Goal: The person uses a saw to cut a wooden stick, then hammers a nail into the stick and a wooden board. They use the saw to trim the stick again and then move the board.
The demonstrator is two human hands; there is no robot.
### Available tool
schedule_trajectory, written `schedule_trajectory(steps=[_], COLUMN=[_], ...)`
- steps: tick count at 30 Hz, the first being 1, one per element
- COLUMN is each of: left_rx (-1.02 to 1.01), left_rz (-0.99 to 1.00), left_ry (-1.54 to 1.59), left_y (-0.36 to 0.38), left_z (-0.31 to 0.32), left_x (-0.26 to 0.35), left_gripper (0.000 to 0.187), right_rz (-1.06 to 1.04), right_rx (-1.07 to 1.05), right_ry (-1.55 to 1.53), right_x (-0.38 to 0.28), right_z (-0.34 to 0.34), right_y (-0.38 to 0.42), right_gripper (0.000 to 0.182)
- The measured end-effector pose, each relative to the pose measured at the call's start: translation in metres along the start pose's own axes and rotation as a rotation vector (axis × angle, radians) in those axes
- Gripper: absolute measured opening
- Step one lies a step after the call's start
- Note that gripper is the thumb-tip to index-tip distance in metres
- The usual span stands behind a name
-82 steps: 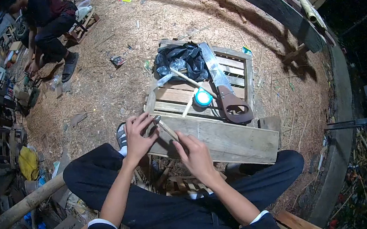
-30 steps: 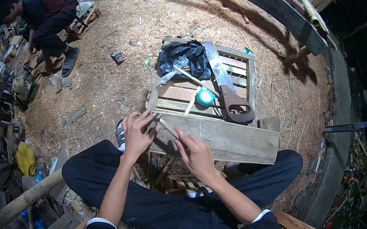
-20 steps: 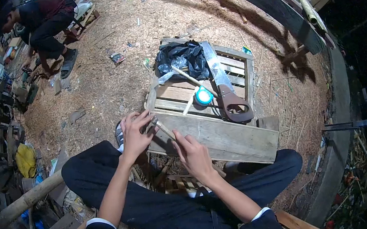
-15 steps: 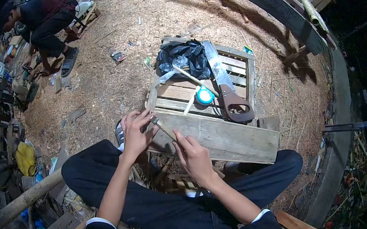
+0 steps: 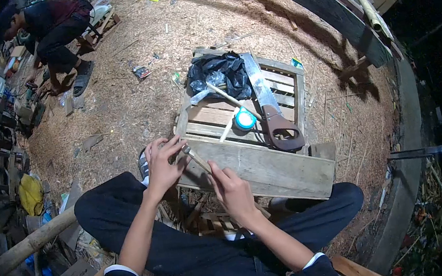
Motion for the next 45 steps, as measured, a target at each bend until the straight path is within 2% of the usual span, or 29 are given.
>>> schedule_trajectory(steps=[13, 17, 19, 26, 29, 31, 34, 37, 44, 45], left_rx=[-0.01, -0.031, -0.026, -0.045, -0.016, -0.02, -0.016, -0.02, -0.015, -0.016], left_rz=[-0.013, -0.023, -0.025, -0.046, -0.022, -0.019, -0.028, -0.032, -0.034, -0.03], left_ry=[0.015, 0.026, 0.018, 0.032, 0.042, 0.037, 0.015, 0.035, 0.036, 0.032], left_y=[0.001, -0.002, 0.0, 0.001, -0.001, -0.001, 0.0, -0.001, 0.0, -0.002], left_z=[-0.001, 0.0, -0.001, 0.0, 0.0, 0.002, -0.001, 0.0, 0.002, 0.001], left_x=[0.0, 0.0, 0.0, -0.003, 0.0, 0.001, 0.0, -0.001, -0.002, -0.001], left_gripper=[0.048, 0.05, 0.05, 0.049, 0.049, 0.049, 0.048, 0.047, 0.046, 0.046], right_rz=[0.007, -0.023, 0.01, 0.0, -0.002, 0.0, 0.002, -0.012, 0.024, 0.042], right_rx=[0.037, -0.007, 0.044, -0.012, 0.053, -0.023, 0.047, -0.018, 0.062, 0.023], right_ry=[-0.069, 0.005, -0.071, -0.012, -0.066, 0.01, -0.077, -0.037, -0.116, -0.104], right_x=[-0.004, -0.001, -0.005, 0.001, 0.001, 0.004, -0.004, 0.003, 0.003, 0.004], right_z=[-0.005, 0.001, -0.008, 0.0, -0.007, 0.002, -0.009, 0.004, -0.001, 0.001], right_y=[0.003, -0.003, 0.002, 0.002, 0.005, -0.002, 0.003, -0.001, 0.005, 0.003], right_gripper=[0.04, 0.04, 0.042, 0.044, 0.043, 0.044, 0.044, 0.044, 0.043, 0.042])
Point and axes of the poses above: each hand's wrist, its own y-axis away from the middle knuckle, its own z-axis out of the palm, x = y × z, the point moved 10 cm from there along -y, towards the middle knuckle, and after that the axes turned 8 degrees about z, right-handed, at the moved point
